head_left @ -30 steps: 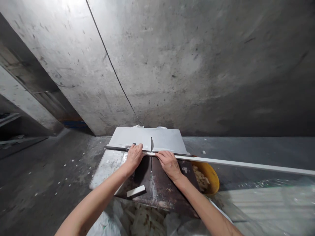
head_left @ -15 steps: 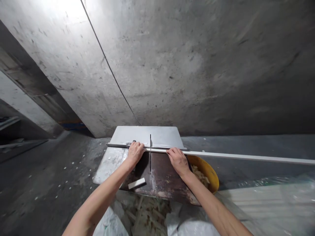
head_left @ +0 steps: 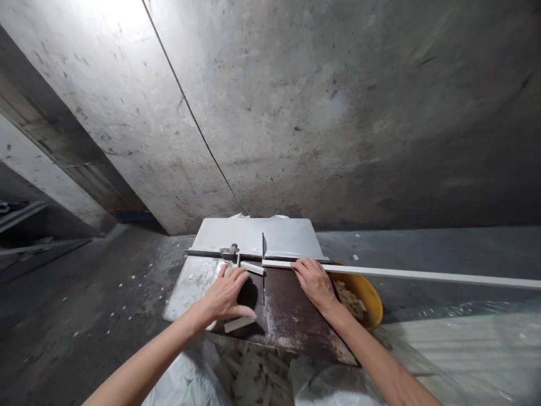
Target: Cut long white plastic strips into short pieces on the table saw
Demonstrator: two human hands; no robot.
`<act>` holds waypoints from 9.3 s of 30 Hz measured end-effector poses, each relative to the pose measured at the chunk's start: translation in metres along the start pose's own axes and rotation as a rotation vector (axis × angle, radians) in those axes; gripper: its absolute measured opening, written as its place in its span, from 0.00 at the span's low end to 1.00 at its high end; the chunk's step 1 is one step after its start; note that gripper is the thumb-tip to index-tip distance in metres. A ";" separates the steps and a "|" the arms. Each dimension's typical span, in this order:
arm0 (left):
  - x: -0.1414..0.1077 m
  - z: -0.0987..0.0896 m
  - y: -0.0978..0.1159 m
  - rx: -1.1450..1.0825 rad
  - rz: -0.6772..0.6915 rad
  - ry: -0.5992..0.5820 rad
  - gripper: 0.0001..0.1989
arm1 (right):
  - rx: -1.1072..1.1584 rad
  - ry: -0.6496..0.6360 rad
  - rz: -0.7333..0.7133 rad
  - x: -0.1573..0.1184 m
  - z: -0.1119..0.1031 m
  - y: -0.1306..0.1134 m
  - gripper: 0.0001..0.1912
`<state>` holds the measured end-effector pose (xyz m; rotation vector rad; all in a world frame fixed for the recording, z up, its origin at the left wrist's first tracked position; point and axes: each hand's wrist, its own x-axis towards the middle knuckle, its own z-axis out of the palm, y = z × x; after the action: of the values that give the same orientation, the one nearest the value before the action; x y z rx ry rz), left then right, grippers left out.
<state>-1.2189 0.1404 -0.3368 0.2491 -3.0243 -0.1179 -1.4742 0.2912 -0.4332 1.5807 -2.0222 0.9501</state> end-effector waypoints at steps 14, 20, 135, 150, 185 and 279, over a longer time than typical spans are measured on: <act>0.033 0.037 0.008 0.240 -0.120 0.100 0.24 | -0.015 -0.023 -0.062 0.031 0.028 -0.041 0.07; 0.010 0.048 0.025 0.248 -0.023 0.117 0.05 | 0.006 -0.042 -0.092 0.036 0.034 -0.048 0.09; 0.032 -0.001 0.003 0.175 0.170 -0.206 0.19 | -0.056 0.001 0.034 -0.001 -0.010 0.001 0.08; 0.013 0.019 0.036 0.020 -0.040 0.119 0.19 | -0.052 -0.073 -0.122 0.032 0.024 -0.034 0.09; 0.076 0.022 -0.012 0.258 -0.275 0.113 0.07 | -0.047 0.003 0.071 -0.006 -0.009 0.016 0.10; 0.034 0.049 0.048 -0.096 -0.047 0.177 0.18 | -0.106 -0.024 -0.051 -0.002 -0.017 0.010 0.10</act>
<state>-1.2653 0.1856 -0.3781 0.3051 -2.8289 -0.2316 -1.4848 0.3063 -0.4259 1.5852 -2.0036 0.7954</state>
